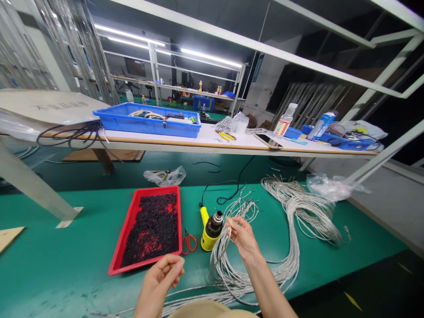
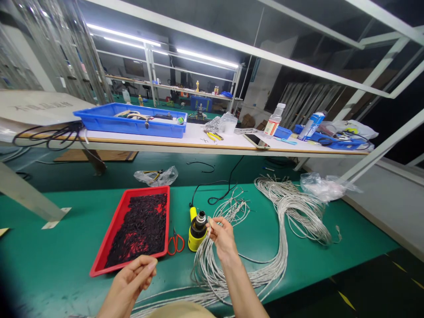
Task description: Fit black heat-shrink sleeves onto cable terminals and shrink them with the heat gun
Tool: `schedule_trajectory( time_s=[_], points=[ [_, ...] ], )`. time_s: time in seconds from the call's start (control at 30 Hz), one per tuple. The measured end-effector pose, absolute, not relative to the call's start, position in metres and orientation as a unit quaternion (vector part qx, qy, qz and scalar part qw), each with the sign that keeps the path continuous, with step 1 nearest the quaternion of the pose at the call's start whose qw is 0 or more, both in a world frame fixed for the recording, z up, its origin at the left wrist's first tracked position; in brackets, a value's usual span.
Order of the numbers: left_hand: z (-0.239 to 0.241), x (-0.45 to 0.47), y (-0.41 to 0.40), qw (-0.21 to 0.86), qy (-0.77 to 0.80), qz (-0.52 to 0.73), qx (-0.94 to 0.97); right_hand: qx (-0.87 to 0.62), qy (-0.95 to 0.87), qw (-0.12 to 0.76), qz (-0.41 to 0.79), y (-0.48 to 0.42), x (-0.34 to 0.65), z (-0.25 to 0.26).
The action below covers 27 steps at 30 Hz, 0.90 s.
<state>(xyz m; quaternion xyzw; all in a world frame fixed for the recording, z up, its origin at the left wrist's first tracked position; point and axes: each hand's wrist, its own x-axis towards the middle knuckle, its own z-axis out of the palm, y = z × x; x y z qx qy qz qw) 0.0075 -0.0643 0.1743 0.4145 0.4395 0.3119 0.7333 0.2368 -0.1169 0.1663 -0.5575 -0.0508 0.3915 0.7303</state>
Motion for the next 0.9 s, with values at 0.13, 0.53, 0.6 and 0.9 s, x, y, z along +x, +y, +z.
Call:
schedule_trajectory(
  time_s=[0.13,0.53,0.6,0.9],
  points=[
    [0.173,0.006,-0.063,0.735,0.431,0.303,0.428,-0.554,-0.055,0.734,0.389,-0.121,0.236,0.165],
    [0.166,0.006,-0.063,0.732,0.430,0.296,0.438,-0.560,-0.048,0.739,0.371,-0.130,0.235,0.167],
    [0.170,0.007,-0.064,0.731,0.435,0.305,0.428,-0.563,-0.051,0.738,0.368,-0.131,0.235,0.168],
    [0.172,0.010,-0.065,0.730,0.436,0.317,0.421,-0.581,-0.061,0.732,0.350,-0.129,0.233,0.173]
  ],
)
